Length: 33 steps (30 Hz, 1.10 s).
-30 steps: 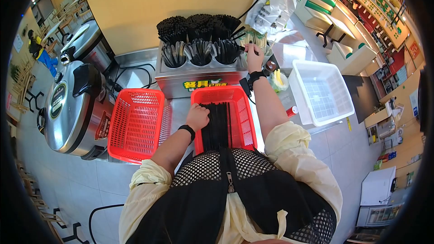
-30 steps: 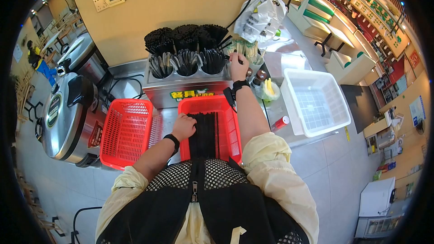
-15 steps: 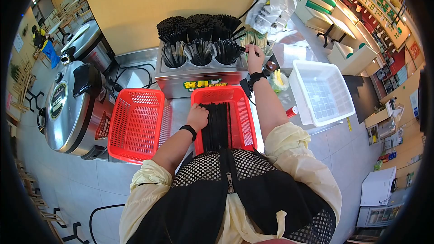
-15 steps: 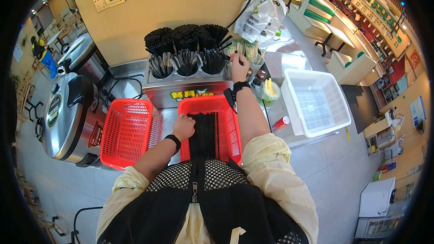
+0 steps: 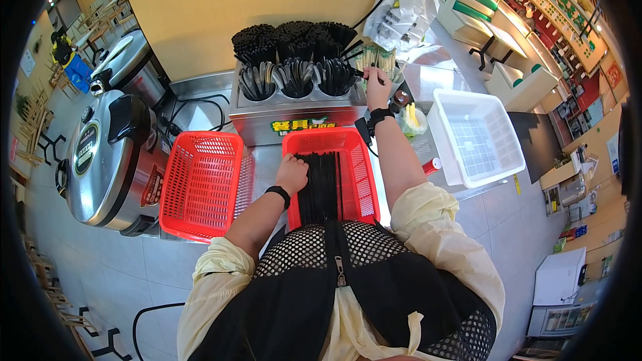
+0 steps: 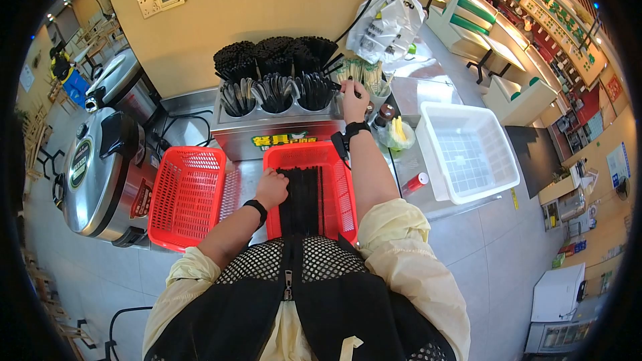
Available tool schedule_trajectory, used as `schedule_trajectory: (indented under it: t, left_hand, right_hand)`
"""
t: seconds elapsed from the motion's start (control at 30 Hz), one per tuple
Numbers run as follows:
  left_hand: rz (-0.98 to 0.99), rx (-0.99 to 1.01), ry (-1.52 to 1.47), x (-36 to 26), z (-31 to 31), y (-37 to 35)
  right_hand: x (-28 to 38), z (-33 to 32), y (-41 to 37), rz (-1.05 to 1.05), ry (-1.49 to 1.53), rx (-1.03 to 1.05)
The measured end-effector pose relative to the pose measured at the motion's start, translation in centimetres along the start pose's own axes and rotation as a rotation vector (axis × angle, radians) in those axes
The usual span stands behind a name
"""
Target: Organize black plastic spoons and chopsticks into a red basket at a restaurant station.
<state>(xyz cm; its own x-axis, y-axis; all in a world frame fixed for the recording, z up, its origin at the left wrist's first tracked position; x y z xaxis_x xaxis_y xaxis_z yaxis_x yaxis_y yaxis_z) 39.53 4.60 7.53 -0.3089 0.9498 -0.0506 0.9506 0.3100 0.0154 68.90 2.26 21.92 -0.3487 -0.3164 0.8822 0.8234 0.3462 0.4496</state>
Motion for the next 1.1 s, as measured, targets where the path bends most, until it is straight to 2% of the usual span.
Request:
schedule_trajectory:
  t: [0.67,1.1]
  left_hand:
    - [0.003,-0.002,0.042,-0.01,0.11,-0.03]
    - [0.015,-0.071,-0.017,0.01,-0.07,-0.07]
  right_hand:
    - [-0.03,-0.08,-0.14,0.005,-0.005,-0.003]
    - [0.14,-0.12,-0.24,0.008,0.024,-0.012]
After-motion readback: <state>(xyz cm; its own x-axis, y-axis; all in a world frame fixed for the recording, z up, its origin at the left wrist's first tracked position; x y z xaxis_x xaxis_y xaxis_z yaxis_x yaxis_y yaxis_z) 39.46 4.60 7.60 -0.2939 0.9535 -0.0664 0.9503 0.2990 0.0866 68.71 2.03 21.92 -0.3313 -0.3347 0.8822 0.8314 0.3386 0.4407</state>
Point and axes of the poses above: each hand's wrist, its own y-axis towards the middle knuckle, its own z-axis out of the palm, x = y × z, the point moved 5 cm from there along y, towards the middle knuckle, and after that the axes turned 3 degrees about -y, right-handed, at the moved point
